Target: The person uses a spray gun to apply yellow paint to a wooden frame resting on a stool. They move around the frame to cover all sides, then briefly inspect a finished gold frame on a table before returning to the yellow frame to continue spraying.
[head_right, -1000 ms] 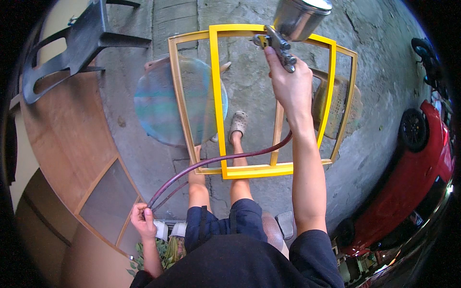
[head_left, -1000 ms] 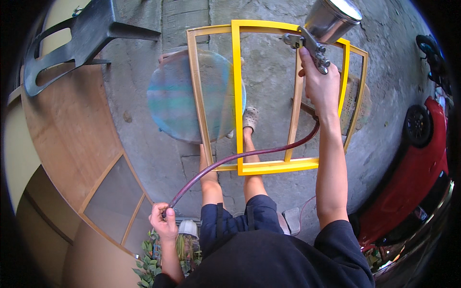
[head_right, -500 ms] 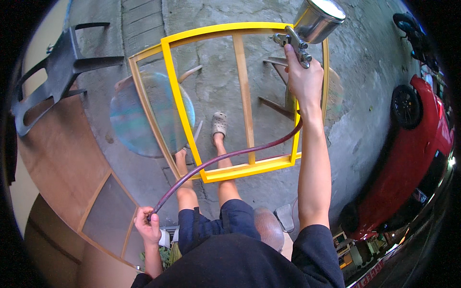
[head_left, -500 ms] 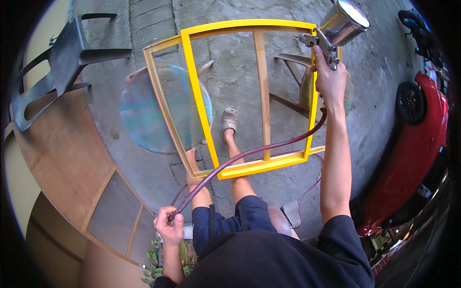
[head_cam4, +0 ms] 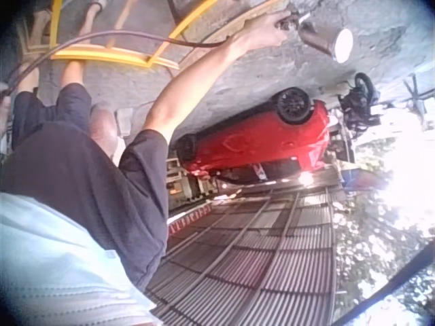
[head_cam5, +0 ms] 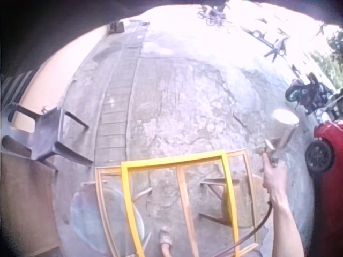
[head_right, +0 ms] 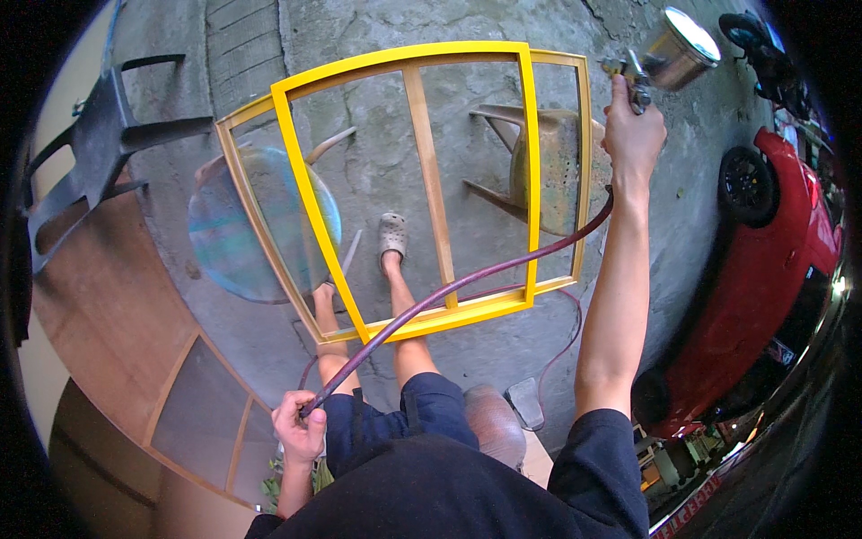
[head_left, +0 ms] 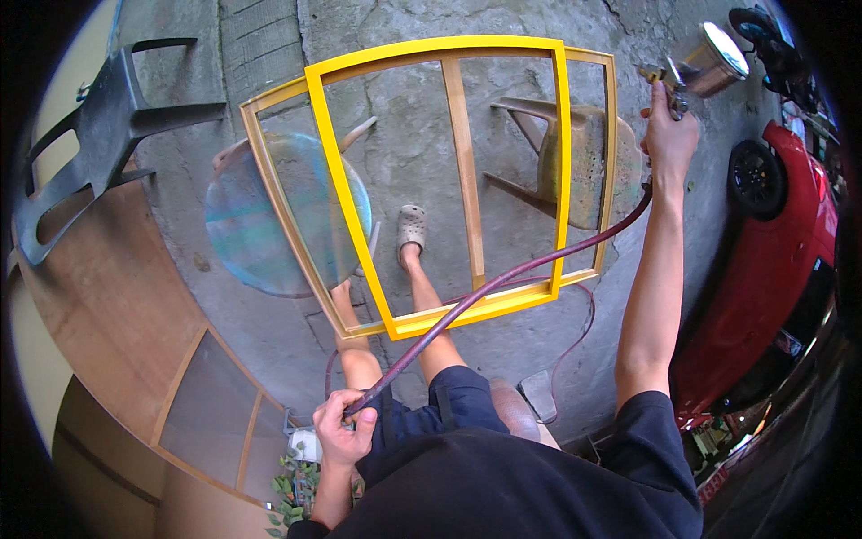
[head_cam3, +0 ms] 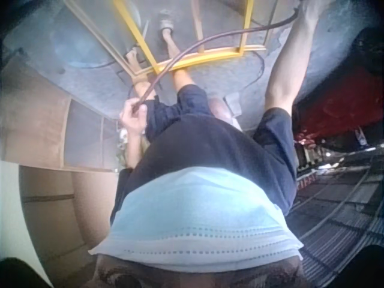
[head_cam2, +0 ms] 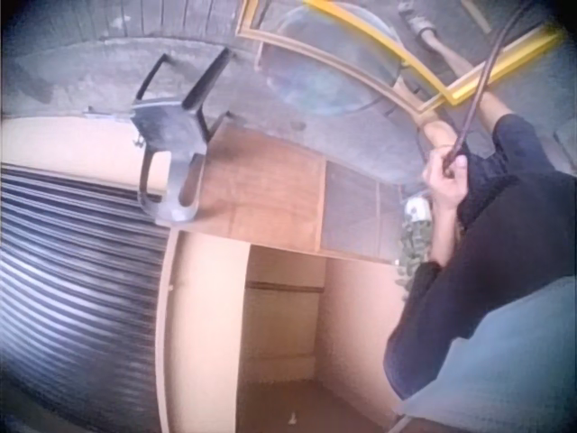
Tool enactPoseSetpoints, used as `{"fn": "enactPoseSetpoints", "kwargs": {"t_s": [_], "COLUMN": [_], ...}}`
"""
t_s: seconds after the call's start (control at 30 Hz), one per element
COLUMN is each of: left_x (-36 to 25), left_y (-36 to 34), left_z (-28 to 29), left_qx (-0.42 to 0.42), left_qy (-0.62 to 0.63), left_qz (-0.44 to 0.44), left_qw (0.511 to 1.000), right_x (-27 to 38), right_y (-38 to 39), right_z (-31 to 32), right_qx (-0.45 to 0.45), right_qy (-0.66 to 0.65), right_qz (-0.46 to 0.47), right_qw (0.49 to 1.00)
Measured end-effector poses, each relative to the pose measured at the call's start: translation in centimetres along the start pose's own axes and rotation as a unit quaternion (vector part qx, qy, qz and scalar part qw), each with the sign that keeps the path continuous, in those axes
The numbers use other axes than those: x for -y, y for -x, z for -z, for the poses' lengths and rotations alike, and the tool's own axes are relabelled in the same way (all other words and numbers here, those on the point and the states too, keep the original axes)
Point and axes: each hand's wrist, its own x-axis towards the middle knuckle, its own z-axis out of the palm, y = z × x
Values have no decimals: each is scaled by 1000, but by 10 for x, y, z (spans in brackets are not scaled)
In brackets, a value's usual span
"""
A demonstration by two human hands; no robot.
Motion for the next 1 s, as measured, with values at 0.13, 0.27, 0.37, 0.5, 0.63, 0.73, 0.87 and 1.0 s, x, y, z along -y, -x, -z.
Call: {"fn": "enactPoseSetpoints", "kwargs": {"t_s": [0.13, 0.27, 0.37, 0.5, 0.63, 0.73, 0.87, 1.0], "left_x": [3, 13, 20, 21, 15, 7, -3, -15], "left_y": [2, 6, 8, 7, 2, -2, -7, -8], "left_z": [3, 15, 27, 32, 19, 4, -11, -17], "left_qx": [-5, -41, -65, -60, -46, -28, 13, 65], "left_qy": [-2, -7, -31, -27, -2, 8, 30, 37], "left_qz": [15, 37, 51, 49, 33, 9, 9, 38], "left_qw": [1000, 998, 996, 997, 998, 1000, 999, 996], "right_x": [10, 33, 57, 75, 66, 48, 20, -2], "right_y": [8, 38, 55, 51, 19, -11, -34, -62], "right_z": [-2, -9, -10, -8, -15, -20, -16, -2], "right_qx": [-7, 119, 208, 264, 229, 201, 165, 91], "right_qy": [-52, -104, -134, -173, -81, -24, -4, 59], "right_qz": [29, 30, 43, 71, 80, 60, 45, 51], "right_qw": [998, 987, 968, 946, 967, 977, 985, 993]}}
